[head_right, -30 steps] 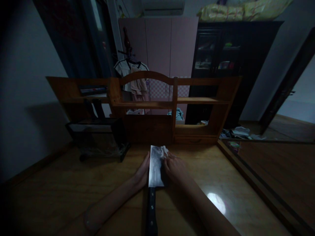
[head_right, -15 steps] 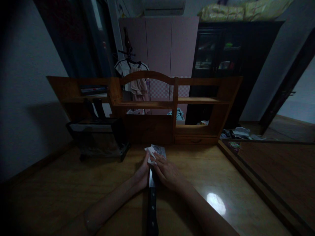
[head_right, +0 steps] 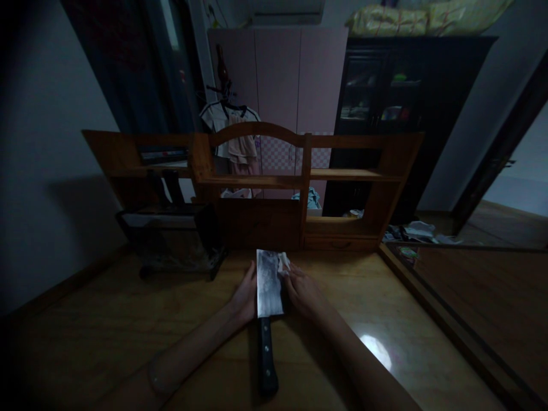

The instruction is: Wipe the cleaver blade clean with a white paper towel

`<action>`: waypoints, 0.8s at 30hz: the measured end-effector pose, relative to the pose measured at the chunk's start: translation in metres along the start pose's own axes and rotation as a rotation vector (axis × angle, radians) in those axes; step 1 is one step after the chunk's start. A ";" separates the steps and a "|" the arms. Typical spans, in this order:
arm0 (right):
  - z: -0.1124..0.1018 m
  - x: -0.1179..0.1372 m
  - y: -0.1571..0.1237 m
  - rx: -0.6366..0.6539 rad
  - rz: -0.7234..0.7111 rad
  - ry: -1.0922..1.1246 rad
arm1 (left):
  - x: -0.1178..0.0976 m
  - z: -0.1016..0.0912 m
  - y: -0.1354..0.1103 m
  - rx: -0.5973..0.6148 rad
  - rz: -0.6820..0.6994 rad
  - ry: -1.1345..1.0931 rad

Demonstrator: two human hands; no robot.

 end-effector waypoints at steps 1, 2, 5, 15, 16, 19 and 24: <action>0.001 -0.002 0.000 -0.001 0.013 -0.013 | -0.002 -0.001 0.000 -0.018 0.006 0.006; 0.002 -0.005 0.000 -0.003 0.023 -0.023 | -0.004 -0.002 0.000 -0.033 0.013 0.010; 0.001 -0.011 0.001 -0.029 0.050 -0.036 | -0.008 -0.003 0.001 -0.052 0.040 0.008; -0.016 0.050 -0.007 -0.018 -0.196 0.070 | -0.003 -0.010 0.005 -0.058 0.030 -0.090; -0.014 0.058 -0.009 0.017 -0.223 0.080 | -0.001 -0.015 0.006 -0.085 0.019 -0.099; -0.006 0.072 -0.015 0.099 -0.270 0.099 | 0.004 -0.028 0.009 -0.132 0.002 -0.072; 0.002 0.065 -0.015 0.124 -0.242 0.080 | 0.003 -0.027 0.008 -0.085 0.019 -0.004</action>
Point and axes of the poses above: each hand's wrist, its own y-axis towards the middle knuckle, its own z-axis out of the palm, x = y × z, the point moved 9 cm from there along y, towards the middle knuckle, and after that the axes turned 7 degrees about z, right-handed, at the moved point
